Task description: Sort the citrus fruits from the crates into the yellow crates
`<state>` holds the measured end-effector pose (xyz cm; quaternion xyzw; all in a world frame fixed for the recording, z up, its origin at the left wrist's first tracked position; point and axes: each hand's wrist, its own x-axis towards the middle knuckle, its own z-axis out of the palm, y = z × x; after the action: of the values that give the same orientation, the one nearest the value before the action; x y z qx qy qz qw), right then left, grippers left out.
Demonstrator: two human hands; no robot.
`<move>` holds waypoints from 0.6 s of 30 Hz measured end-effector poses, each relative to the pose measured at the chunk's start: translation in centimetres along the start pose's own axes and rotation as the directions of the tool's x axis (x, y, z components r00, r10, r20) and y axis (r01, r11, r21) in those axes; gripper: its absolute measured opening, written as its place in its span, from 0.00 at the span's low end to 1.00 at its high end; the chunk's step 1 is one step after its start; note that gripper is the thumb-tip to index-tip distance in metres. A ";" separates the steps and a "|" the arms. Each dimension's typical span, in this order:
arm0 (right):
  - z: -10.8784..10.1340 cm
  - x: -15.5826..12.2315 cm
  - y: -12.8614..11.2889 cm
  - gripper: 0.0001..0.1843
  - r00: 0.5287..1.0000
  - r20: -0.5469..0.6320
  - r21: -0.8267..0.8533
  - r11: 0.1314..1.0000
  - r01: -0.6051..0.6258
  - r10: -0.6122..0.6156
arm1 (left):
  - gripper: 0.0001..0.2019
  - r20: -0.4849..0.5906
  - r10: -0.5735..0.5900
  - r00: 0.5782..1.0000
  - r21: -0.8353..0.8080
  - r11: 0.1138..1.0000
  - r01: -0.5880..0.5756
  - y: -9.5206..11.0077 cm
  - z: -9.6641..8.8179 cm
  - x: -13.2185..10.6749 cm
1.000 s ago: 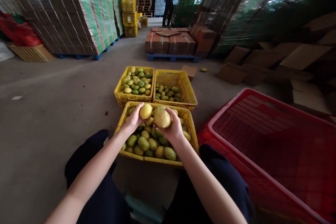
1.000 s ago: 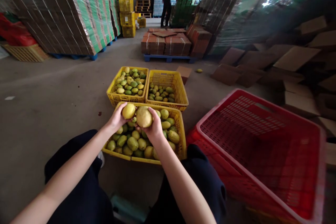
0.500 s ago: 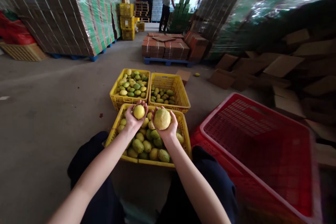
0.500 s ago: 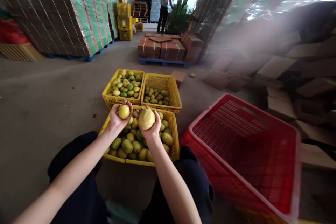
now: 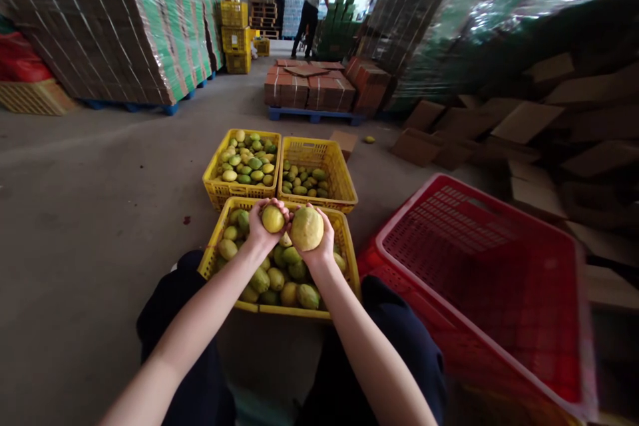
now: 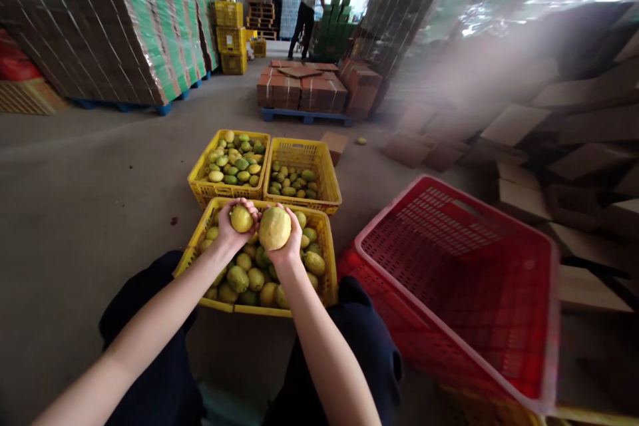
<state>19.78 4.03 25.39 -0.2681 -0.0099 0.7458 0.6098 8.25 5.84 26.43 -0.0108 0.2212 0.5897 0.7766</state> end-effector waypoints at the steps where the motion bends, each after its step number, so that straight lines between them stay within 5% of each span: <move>1: 0.2 -0.1 -0.1 0.06 1.000 -0.013 -0.007 1.000 0.005 -0.005 | 0.13 0.007 0.000 1.000 0.014 1.000 0.000 -0.1 0.0 0.1; 8: 0.5 -0.4 -0.2 0.07 0.997 -0.054 -0.059 0.997 0.046 -0.049 | 0.14 -0.005 0.018 1.000 0.100 0.995 -0.017 0.1 0.0 0.8; 12: -0.1 -0.1 -0.8 0.13 0.987 -0.161 -0.078 0.997 -0.010 -0.003 | 0.11 -0.099 0.038 0.994 0.256 0.967 -0.011 0.4 -2.0 1.8; 15: -0.4 -0.4 -1.9 0.16 0.933 -0.359 -0.014 0.999 -0.041 0.034 | 0.08 -0.177 0.022 0.984 0.501 0.862 0.071 0.0 -5.3 2.3; 18: -0.7 -1.1 -3.3 0.16 0.913 -0.409 0.014 1.000 0.001 0.005 | 0.12 -0.240 -0.033 0.970 0.747 0.632 0.206 -0.4 -9.2 1.6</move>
<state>23.17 3.62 26.33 -0.4137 0.1233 0.6741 0.5993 5.92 4.56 17.47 0.2447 0.5272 0.3826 0.7182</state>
